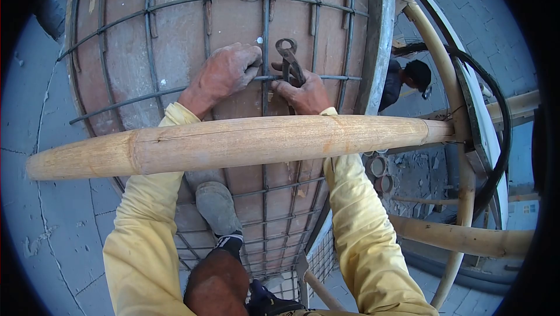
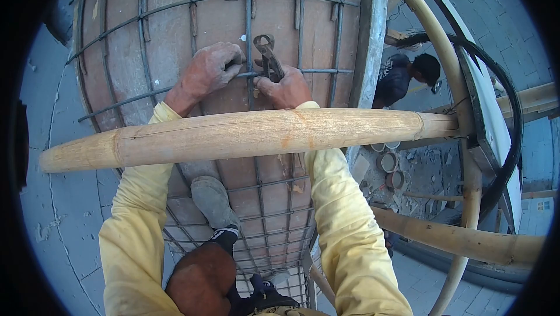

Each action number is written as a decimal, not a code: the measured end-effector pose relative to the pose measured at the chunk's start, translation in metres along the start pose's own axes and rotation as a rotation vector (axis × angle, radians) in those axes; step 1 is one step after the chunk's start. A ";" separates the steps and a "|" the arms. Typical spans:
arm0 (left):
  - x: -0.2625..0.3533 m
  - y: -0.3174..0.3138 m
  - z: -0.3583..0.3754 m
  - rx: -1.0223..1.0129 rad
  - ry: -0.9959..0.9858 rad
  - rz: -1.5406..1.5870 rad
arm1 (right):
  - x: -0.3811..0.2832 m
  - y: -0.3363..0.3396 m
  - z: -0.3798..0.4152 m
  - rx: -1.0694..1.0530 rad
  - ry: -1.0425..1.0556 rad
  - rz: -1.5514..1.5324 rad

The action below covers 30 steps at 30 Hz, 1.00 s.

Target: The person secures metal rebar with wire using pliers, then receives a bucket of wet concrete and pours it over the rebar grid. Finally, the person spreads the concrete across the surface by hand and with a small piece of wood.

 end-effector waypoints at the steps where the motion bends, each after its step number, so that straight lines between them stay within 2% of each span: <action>1: -0.001 -0.001 -0.001 -0.020 0.028 0.009 | 0.000 0.001 -0.004 -0.032 -0.039 0.057; 5: 0.005 0.004 -0.005 0.009 0.123 0.103 | -0.010 0.000 -0.006 -0.081 -0.069 0.172; 8: 0.004 0.000 -0.006 -0.071 0.161 0.078 | -0.009 0.001 -0.010 -0.126 -0.049 0.217; 14: 0.002 -0.002 -0.016 -0.194 -0.003 0.052 | -0.020 0.007 -0.011 -0.216 -0.105 0.255; 17: 0.009 0.009 -0.020 -0.301 0.073 0.131 | -0.022 0.011 -0.013 -0.270 -0.114 0.194; 21: 0.011 0.013 -0.019 -0.239 0.199 0.174 | -0.013 0.012 -0.020 -0.318 -0.110 0.161; 24: 0.010 0.011 -0.021 -0.166 0.307 0.163 | -0.004 0.007 -0.017 -0.223 0.009 0.041; 27: 0.012 0.011 -0.017 -0.159 0.507 0.198 | 0.004 0.002 0.005 0.250 0.220 -0.067; 28: 0.010 0.009 -0.014 -0.151 0.561 0.241 | 0.001 0.003 0.019 0.225 0.020 -0.092; 30: 0.010 0.008 -0.006 -0.131 0.626 0.311 | 0.003 -0.006 0.036 0.181 -0.129 -0.153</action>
Point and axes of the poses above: each hand's wrist, its own z-axis away from the middle knuckle, its own y-axis out of the back of the hand, x = y × z, the point moved 5 cm from there along -z, towards the middle knuckle, and after that the axes turned 8 degrees about -x, right-handed, at the moved point
